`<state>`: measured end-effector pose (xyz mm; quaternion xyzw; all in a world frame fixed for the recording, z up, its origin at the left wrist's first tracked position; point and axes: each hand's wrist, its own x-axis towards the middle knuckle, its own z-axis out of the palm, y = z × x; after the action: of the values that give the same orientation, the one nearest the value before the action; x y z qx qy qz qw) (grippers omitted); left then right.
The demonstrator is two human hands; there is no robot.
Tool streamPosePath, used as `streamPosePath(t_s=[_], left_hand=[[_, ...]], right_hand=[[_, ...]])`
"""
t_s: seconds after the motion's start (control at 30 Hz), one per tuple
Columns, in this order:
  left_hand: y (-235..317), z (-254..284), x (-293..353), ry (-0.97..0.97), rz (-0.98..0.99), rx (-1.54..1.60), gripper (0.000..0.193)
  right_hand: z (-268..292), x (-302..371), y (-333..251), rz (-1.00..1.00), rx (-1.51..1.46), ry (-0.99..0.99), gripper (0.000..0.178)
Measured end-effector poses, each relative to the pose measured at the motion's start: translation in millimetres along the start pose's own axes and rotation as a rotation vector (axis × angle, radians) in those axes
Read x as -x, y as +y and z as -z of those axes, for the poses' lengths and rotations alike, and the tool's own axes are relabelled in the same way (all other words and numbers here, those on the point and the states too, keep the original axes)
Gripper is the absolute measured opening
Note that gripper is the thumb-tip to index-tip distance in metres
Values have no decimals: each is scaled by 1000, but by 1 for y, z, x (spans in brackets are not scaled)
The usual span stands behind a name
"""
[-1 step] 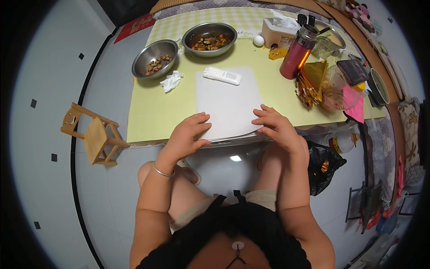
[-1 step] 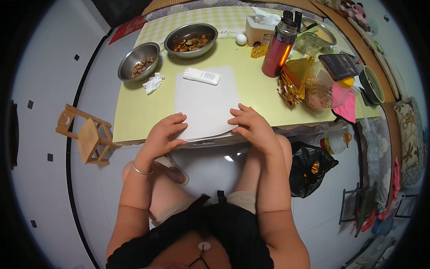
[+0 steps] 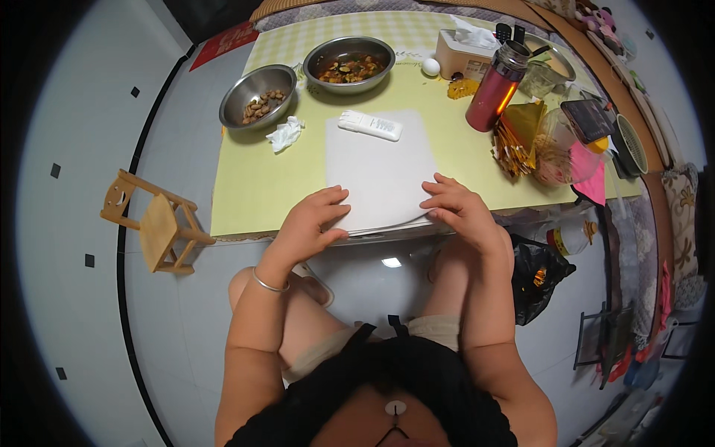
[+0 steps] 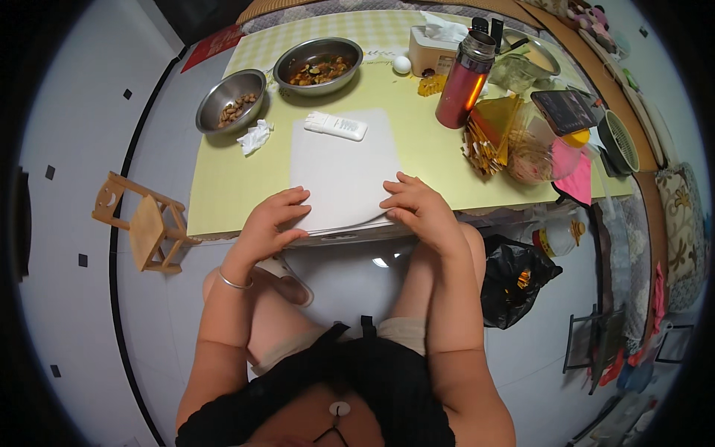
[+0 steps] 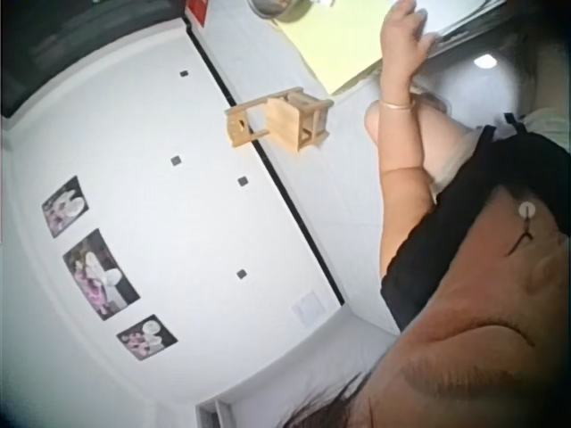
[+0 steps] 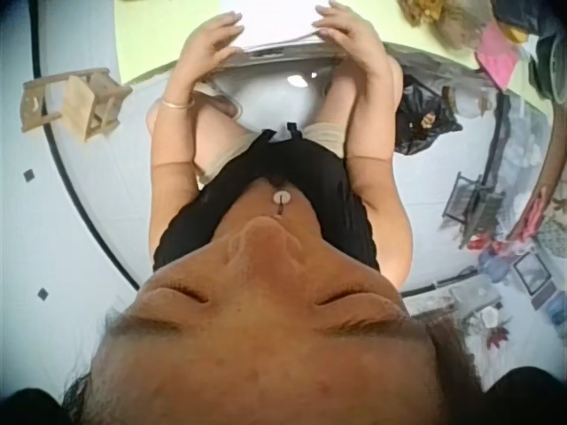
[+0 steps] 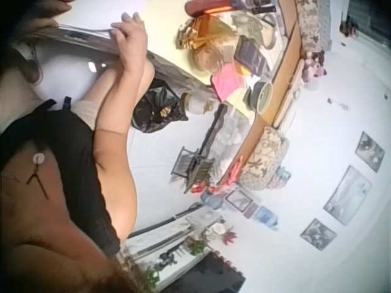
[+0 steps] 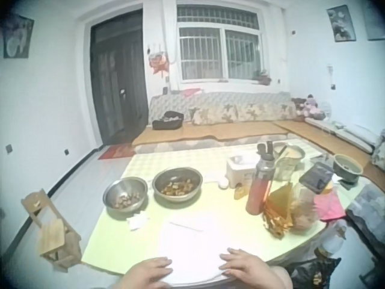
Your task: The person sits on the floor and folds multiple sheets of gold-colored paper into triangular shapes. They repeatedly pick up a sheet, fold it in half, fold the corners to the center, and then fold the bottom up to create a packet-like form. The finished items are placed in a pile on the table.
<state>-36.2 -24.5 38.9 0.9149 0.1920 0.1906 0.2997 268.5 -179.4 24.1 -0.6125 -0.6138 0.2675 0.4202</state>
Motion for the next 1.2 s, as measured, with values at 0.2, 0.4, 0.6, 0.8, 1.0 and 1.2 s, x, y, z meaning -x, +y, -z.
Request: streamPosePath(t_s=[0.2,0.4,0.6,0.8,1.0,1.2], left_hand=[[-14,4,0,6,56,218,42],[-6,13,-7,-3,85,314,51],[-16,9,-10,20,152,389,54],[-12,17,-13,26,66,255,58],[-16,17,-15,57,248,420,46],[-33,-9,-25,325,208,179,16]], right_hand=[[-9,-8,-4,-43,-45,143,18],[-12,-9,-1,-115,-254,230,14],[-4,-10,7,-238,-373,195,19],[-6,-14,-2,-276,-473,229,15],[-5,-16,-2,-321,-508,242,12],[-8,-24,-3,-314,-555,242,17]])
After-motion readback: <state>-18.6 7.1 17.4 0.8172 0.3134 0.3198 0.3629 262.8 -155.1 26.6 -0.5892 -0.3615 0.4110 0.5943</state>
